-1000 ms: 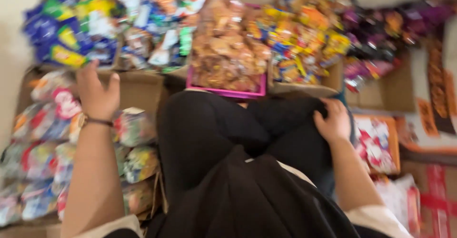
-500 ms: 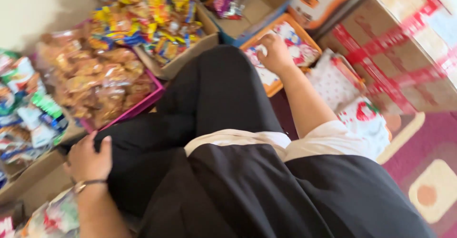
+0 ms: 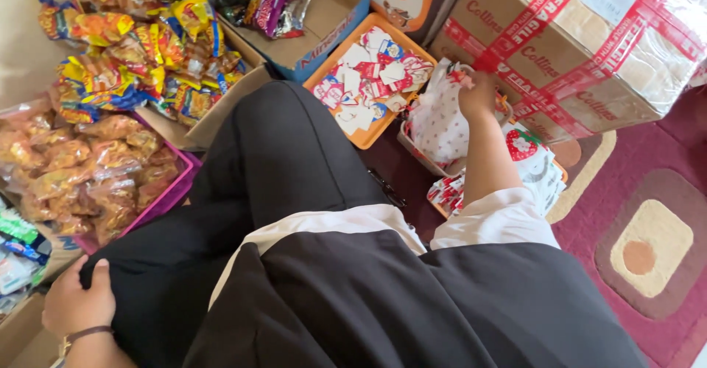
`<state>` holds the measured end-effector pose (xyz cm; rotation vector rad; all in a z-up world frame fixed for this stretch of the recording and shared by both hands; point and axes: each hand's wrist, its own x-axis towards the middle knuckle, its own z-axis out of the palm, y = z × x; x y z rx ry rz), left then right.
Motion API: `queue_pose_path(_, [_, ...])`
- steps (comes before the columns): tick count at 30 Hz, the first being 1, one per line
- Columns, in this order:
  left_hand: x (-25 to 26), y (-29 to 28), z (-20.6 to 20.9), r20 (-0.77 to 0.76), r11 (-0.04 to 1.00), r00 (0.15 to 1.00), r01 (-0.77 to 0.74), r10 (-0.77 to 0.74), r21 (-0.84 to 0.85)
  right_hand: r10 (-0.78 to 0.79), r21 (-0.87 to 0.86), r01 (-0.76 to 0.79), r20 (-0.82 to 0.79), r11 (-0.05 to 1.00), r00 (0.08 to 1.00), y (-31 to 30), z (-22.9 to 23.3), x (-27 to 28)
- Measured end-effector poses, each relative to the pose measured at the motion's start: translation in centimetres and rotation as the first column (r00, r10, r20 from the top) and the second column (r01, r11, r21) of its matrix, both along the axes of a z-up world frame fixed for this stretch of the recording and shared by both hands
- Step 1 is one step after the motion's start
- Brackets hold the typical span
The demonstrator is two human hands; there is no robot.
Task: Packaging small snack packets into decorative drawstring bags.
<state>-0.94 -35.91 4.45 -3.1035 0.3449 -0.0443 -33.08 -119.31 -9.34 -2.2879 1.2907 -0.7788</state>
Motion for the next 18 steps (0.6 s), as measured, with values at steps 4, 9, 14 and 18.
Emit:
queue_pose_path(4, [0.5,0.0,-0.6,-0.016,0.998,1.000,-0.022,0.023,0.062,-0.062,0.253,0.085,-0.100,0.964,0.993,1.2,-2.1,-2.2])
queue_pose_path(9, [0.9,0.7,-1.3,0.011,0.998,1.000,-0.006,0.005,0.063,-0.021,0.244,0.062,-0.168,0.968,0.986,2.1,-4.8,-3.0])
queue_pose_path(14, [0.9,0.4,-1.8,0.048,0.990,0.998,-0.053,0.047,0.129,-0.113,0.140,0.144,-0.207,0.980,0.972,4.1,-1.6,-2.5])
queue_pose_path(18, [1.1,1.1,-2.6,0.096,0.988,0.994,-0.058,0.045,0.143,-0.166,-0.026,0.168,-0.368,0.985,0.915,4.1,-0.7,-2.9])
